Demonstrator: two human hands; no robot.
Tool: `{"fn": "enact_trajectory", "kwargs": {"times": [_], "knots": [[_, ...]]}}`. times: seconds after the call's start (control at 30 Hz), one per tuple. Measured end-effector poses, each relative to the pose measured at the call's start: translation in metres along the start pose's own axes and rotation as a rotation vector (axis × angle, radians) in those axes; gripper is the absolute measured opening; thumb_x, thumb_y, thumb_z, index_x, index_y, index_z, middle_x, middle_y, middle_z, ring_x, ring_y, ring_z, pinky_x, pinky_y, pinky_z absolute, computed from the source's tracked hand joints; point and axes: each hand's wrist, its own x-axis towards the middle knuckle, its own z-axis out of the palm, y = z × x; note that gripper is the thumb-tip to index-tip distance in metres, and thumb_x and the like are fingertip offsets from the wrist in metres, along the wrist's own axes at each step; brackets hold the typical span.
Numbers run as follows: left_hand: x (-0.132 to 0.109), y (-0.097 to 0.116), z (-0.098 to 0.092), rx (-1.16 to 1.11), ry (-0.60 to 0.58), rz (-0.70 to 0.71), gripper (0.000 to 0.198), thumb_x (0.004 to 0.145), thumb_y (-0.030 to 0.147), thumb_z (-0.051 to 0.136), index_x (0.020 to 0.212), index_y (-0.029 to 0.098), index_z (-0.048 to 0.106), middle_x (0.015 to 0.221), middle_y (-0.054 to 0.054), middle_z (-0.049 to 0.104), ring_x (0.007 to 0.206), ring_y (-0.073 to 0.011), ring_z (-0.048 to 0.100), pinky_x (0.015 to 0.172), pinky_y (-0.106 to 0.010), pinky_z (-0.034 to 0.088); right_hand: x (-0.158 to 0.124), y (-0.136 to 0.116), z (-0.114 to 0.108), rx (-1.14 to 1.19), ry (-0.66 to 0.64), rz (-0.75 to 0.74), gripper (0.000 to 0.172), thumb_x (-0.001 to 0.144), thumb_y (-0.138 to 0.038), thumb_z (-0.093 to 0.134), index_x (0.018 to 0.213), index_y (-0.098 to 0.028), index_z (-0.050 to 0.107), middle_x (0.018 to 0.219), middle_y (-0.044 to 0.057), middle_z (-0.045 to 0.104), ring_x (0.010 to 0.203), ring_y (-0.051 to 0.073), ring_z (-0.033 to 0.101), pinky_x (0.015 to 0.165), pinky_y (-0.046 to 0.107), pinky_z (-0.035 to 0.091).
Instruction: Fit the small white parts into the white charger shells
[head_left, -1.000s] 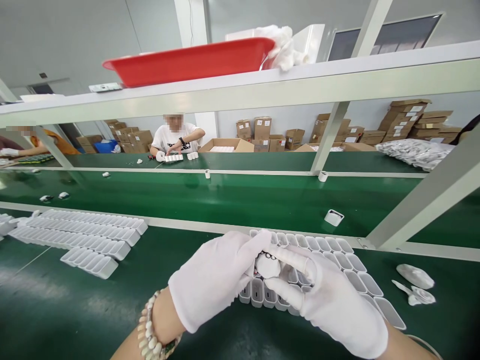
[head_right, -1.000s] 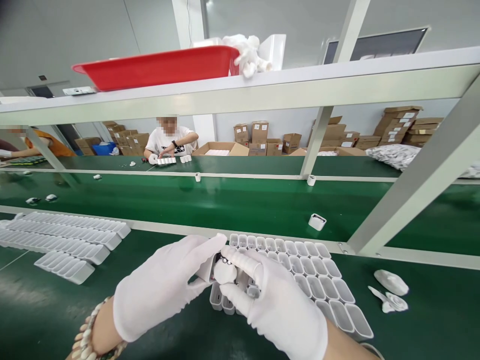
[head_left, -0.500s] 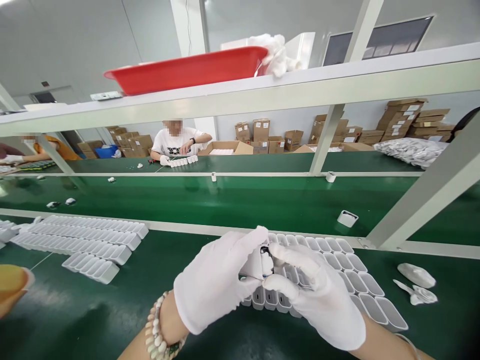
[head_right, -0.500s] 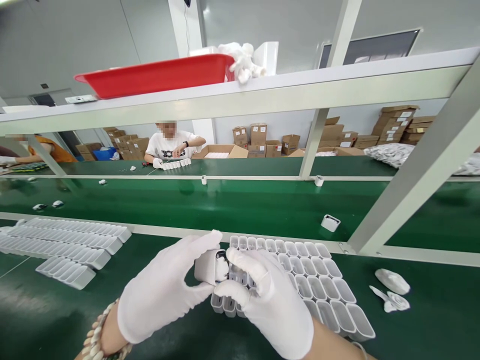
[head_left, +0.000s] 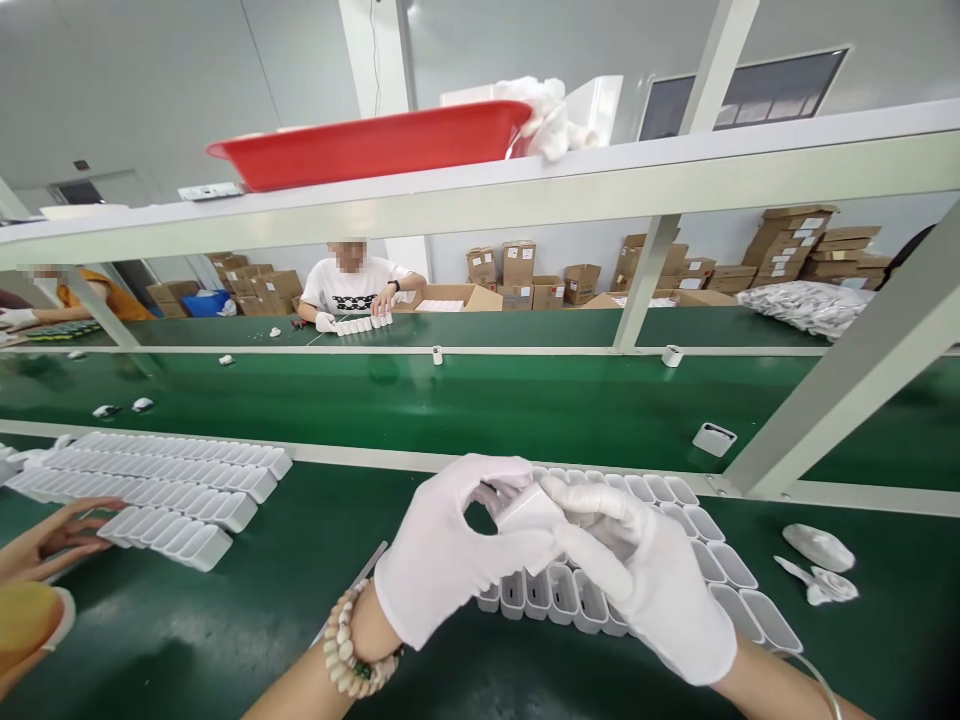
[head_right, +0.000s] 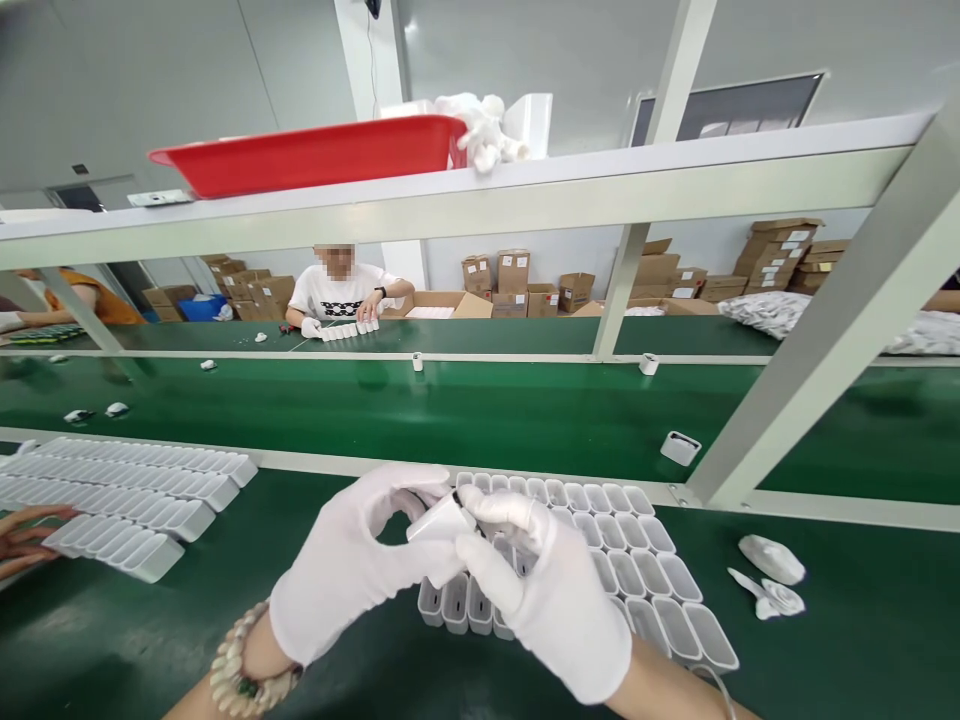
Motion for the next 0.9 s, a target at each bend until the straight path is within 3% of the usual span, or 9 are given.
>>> {"fn": "enact_trajectory", "kwargs": {"times": [0.1, 0.2, 0.33, 0.4, 0.47, 0.57, 0.63, 0.73, 0.9], "knots": [[0.003, 0.000, 0.001, -0.142, 0.001, -0.125, 0.021, 0.068, 0.020, 0.080, 0.088, 0.018, 0.071, 0.091, -0.005, 0.074, 0.083, -0.0200, 0.069, 0.079, -0.033, 0.058, 0.000, 0.002, 0.001, -0.005, -0.017, 0.010, 0.030, 0.083, -0.048, 0.070, 0.097, -0.023, 0.077, 0.100, 0.008, 0.079, 0.093, 0.027, 0.076, 0.082, 0.039, 0.065], [0.005, -0.001, 0.003, -0.247, 0.025, -0.182, 0.012, 0.072, 0.025, 0.076, 0.079, 0.017, 0.070, 0.091, -0.006, 0.075, 0.081, -0.0199, 0.069, 0.075, -0.032, 0.058, -0.002, 0.002, 0.002, -0.046, -0.052, 0.029, 0.030, 0.085, -0.048, 0.067, 0.101, -0.023, 0.077, 0.101, 0.008, 0.079, 0.095, 0.027, 0.075, 0.082, 0.038, 0.065], [0.009, 0.003, 0.001, -0.176, 0.028, -0.236, 0.016, 0.082, 0.029, 0.066, 0.073, 0.016, 0.071, 0.084, -0.005, 0.074, 0.079, -0.0194, 0.068, 0.073, -0.029, 0.057, 0.000, -0.002, 0.001, -0.060, -0.113, 0.040, 0.027, 0.088, -0.042, 0.064, 0.102, -0.023, 0.078, 0.101, 0.008, 0.079, 0.094, 0.027, 0.075, 0.081, 0.037, 0.065], [0.011, 0.004, -0.003, -0.139, -0.029, -0.214, 0.022, 0.087, 0.032, 0.061, 0.077, 0.016, 0.073, 0.085, -0.006, 0.074, 0.081, -0.0195, 0.068, 0.076, -0.030, 0.056, 0.001, -0.004, 0.000, -0.048, -0.105, 0.040, 0.026, 0.087, -0.042, 0.065, 0.101, -0.024, 0.078, 0.102, 0.008, 0.079, 0.095, 0.028, 0.075, 0.081, 0.038, 0.065], [0.012, 0.003, -0.007, -0.152, -0.149, -0.145, 0.023, 0.081, 0.036, 0.070, 0.094, 0.018, 0.075, 0.097, -0.007, 0.075, 0.086, -0.0209, 0.068, 0.079, -0.031, 0.056, 0.003, -0.004, -0.001, -0.029, -0.091, 0.051, 0.026, 0.086, -0.042, 0.066, 0.101, -0.024, 0.078, 0.105, 0.008, 0.078, 0.097, 0.028, 0.075, 0.082, 0.038, 0.065], [0.013, -0.005, -0.011, -0.114, -0.298, -0.063, 0.071, 0.056, 0.031, 0.091, 0.123, 0.022, 0.066, 0.117, -0.009, 0.070, 0.095, -0.0242, 0.067, 0.082, -0.033, 0.057, 0.004, -0.004, -0.003, -0.011, -0.111, 0.079, 0.027, 0.087, -0.043, 0.067, 0.102, -0.024, 0.078, 0.107, 0.008, 0.077, 0.101, 0.028, 0.073, 0.084, 0.038, 0.064], [0.013, -0.011, -0.011, -0.026, -0.319, -0.029, 0.084, 0.049, 0.026, 0.094, 0.127, 0.024, 0.063, 0.122, -0.008, 0.068, 0.102, -0.0258, 0.066, 0.088, -0.036, 0.055, 0.005, -0.004, -0.003, -0.008, -0.154, 0.085, 0.027, 0.087, -0.043, 0.065, 0.102, -0.024, 0.078, 0.106, 0.007, 0.078, 0.102, 0.027, 0.073, 0.086, 0.037, 0.063], [0.014, -0.013, -0.008, 0.094, -0.309, 0.044, 0.073, 0.048, 0.027, 0.094, 0.116, 0.024, 0.068, 0.112, -0.005, 0.071, 0.099, -0.0250, 0.067, 0.093, -0.038, 0.053, 0.007, -0.005, -0.003, -0.020, -0.243, 0.114, 0.027, 0.091, -0.043, 0.059, 0.099, -0.026, 0.078, 0.103, 0.005, 0.078, 0.097, 0.025, 0.073, 0.085, 0.035, 0.062], [0.015, -0.008, -0.007, 0.168, -0.307, 0.110, 0.059, 0.049, 0.032, 0.095, 0.102, 0.023, 0.072, 0.093, 0.001, 0.071, 0.085, -0.0201, 0.067, 0.086, -0.033, 0.054, 0.007, -0.008, -0.003, 0.012, -0.305, 0.175, 0.028, 0.092, -0.044, 0.057, 0.097, -0.024, 0.076, 0.099, 0.005, 0.076, 0.092, 0.023, 0.071, 0.083, 0.036, 0.060]]}}
